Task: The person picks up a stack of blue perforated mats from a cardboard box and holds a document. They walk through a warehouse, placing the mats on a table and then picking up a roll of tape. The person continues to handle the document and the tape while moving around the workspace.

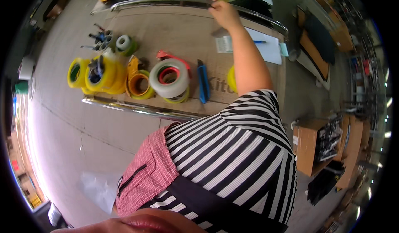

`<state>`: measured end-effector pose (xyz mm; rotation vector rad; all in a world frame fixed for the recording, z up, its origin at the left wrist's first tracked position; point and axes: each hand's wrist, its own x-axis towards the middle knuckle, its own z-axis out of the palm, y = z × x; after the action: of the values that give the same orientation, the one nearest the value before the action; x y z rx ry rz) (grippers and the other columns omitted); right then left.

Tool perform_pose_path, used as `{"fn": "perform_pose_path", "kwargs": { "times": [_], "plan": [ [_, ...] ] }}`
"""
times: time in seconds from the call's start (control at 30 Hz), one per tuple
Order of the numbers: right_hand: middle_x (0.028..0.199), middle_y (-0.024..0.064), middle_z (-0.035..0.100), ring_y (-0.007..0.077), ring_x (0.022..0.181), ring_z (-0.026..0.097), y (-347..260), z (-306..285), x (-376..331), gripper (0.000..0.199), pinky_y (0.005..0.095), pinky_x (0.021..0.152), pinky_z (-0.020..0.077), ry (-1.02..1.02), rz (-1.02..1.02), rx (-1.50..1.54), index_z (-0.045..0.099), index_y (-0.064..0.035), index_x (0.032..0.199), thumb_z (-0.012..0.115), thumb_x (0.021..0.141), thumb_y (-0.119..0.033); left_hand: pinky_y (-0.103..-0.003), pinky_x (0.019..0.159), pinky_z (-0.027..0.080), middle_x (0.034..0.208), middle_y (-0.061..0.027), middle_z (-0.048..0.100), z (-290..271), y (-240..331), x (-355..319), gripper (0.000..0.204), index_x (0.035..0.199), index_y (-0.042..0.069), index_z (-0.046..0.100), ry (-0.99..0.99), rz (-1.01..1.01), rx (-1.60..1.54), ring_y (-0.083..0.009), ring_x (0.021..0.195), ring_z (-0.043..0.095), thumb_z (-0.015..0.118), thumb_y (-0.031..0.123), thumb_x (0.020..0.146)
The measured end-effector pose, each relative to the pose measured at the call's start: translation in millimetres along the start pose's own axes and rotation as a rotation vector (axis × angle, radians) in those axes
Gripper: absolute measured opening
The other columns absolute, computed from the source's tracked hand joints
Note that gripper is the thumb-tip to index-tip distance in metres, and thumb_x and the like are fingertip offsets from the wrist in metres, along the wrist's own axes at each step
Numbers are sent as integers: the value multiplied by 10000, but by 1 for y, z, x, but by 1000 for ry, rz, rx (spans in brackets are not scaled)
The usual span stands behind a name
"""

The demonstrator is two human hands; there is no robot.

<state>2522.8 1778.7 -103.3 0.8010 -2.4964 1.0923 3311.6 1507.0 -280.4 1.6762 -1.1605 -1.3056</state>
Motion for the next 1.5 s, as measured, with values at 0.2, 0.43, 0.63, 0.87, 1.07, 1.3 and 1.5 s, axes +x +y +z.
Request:
{"fn": "perform_pose_path", "kwargs": {
  "times": [0.2,0.43,0.63,0.87,1.07,1.3,1.5],
  "plan": [
    [1041,115,687,329,954,646,67,-62,-18,209,415,846,512,-73,166,-664,707,-113,1019,579,854,-124,-421,771,474,933,-195,664,-23,-26,161,298,1000,-28,630,10,264,813,-300,860,616,496,235,961],
    [1122,72,670,279,1092,587,68,-23,-38,281,392,926,478,-128,-135,-765,718,-117,1033,518,846,-53,-405,788,482,969,-180,668,-7,34,197,307,1018,-15,638,73,327,991,-290,874,612,486,249,981],
    [1056,81,673,293,1029,609,60,-7,-30,234,390,903,485,-216,-131,-800,693,-103,1019,543,840,-79,-371,805,491,1064,-162,671,-6,66,139,389,1131,-8,636,198,249,655,-261,933,618,500,334,1005],
    [1034,124,661,338,1018,615,42,-7,-40,220,439,862,504,114,-183,-587,648,-88,1041,528,861,-127,-348,846,517,1160,-136,633,7,144,62,404,1236,-23,577,419,363,-184,-251,971,620,545,301,996],
    [918,125,670,312,878,646,-27,-8,-43,323,400,769,506,-11,-34,-292,657,-69,995,619,890,-372,-342,878,521,1183,-135,614,27,157,52,414,1234,-42,544,242,397,-511,-233,1040,604,563,296,995],
    [720,16,559,93,669,471,-130,19,-69,656,238,637,374,-312,-302,647,657,-26,735,527,904,-646,-324,905,504,1214,-128,603,105,151,38,404,1254,-16,528,25,376,-532,-222,1083,589,568,289,992],
    [679,-7,572,88,645,466,-128,19,-73,520,248,616,355,-284,-170,799,670,-48,718,481,957,-470,-327,931,497,1237,-139,591,127,133,39,437,1266,-23,500,-110,341,-579,-219,1118,578,581,304,988]
  ]
}}
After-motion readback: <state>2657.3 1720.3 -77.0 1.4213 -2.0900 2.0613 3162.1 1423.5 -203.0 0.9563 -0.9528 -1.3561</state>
